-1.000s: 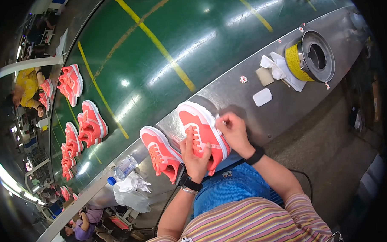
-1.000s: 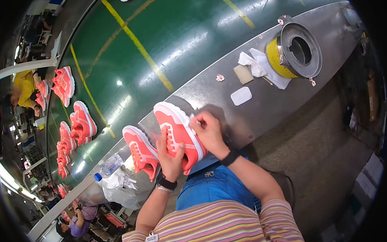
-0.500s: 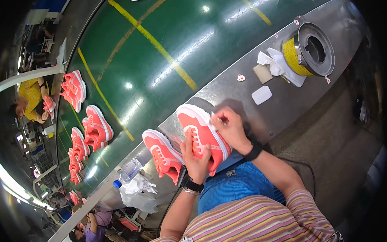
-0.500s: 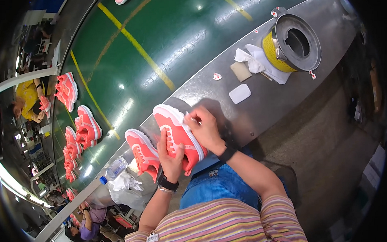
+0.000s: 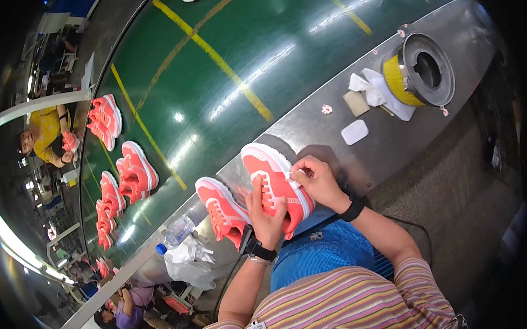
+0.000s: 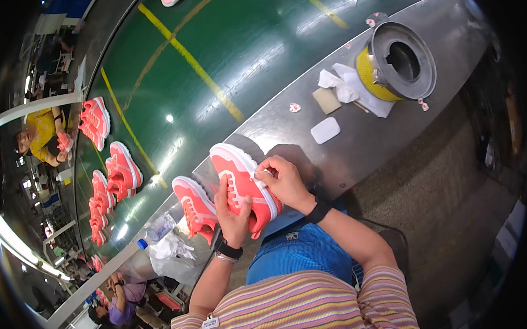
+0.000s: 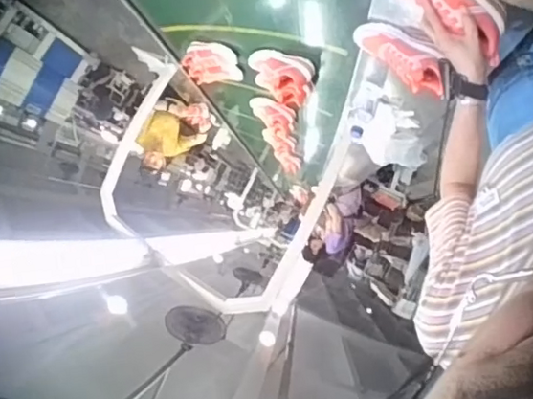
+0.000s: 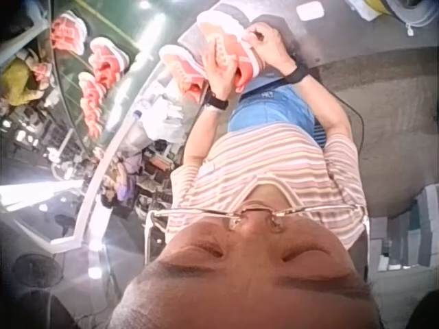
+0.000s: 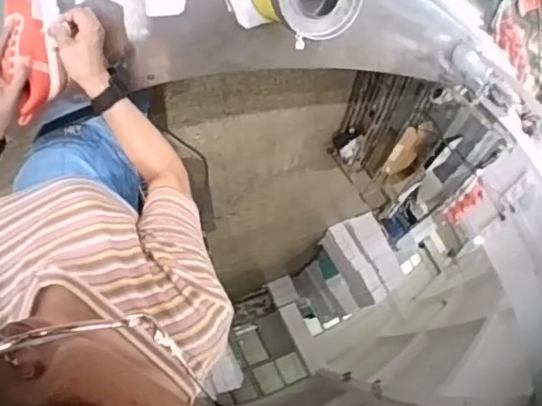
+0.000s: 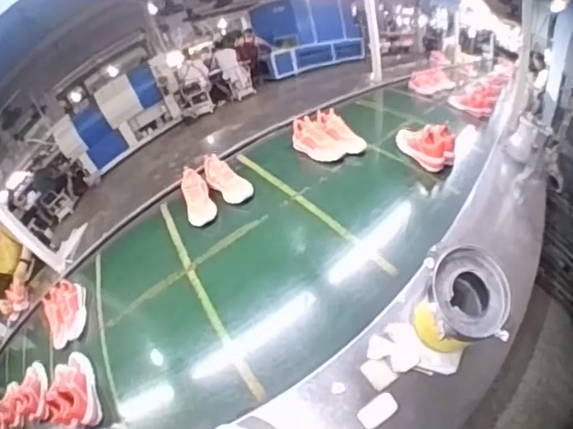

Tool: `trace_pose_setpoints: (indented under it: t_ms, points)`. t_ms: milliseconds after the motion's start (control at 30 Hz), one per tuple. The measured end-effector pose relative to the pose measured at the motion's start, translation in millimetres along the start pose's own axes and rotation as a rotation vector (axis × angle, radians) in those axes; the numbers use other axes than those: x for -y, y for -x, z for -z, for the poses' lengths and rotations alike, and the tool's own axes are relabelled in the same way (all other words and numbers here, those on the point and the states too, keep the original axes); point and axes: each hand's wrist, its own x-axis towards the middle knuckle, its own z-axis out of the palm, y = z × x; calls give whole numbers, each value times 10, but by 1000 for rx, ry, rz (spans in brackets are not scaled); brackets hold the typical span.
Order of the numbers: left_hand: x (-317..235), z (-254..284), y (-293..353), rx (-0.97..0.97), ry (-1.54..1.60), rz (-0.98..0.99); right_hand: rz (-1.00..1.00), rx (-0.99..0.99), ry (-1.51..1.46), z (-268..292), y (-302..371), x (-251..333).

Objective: Cleaning the outsoles and inspecting pink sneakers on a factory assembly line.

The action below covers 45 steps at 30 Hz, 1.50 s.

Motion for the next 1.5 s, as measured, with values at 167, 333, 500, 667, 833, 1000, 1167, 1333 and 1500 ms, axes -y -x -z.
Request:
trace_pose_setpoints:
  t_ms: [167,333,500,667,833,1000,1167,1333,1500]
  points:
    - [108,10,-41,4,-87,-50,-23,-25,-495,610,-17,439]
    - [39,47,4,11,-96,64,312,-531,191,1757,-167,1124]
    - [-70,66,-88,47,-122,55,422,-596,1164,2464,-589,1052]
    - [-122,135,-125,189,-439,-73,301,-495,1213,2500,-722,996]
    - [-130,206,-190,255,-461,-21,454,-569,889,2462,-716,1015]
    - [-59,239,-377,297,-155,-16,337,-559,448,1974,-258,1291]
    - [-103,68,-322,113,-205,-72,292,-118,221,764,-6,731]
    - [13,57,-265,54,-204,-93,254,-83,183,-201,-124,44]
    - [-130,114,-248,85,-163,29,346,-144,222,-355,-385,166]
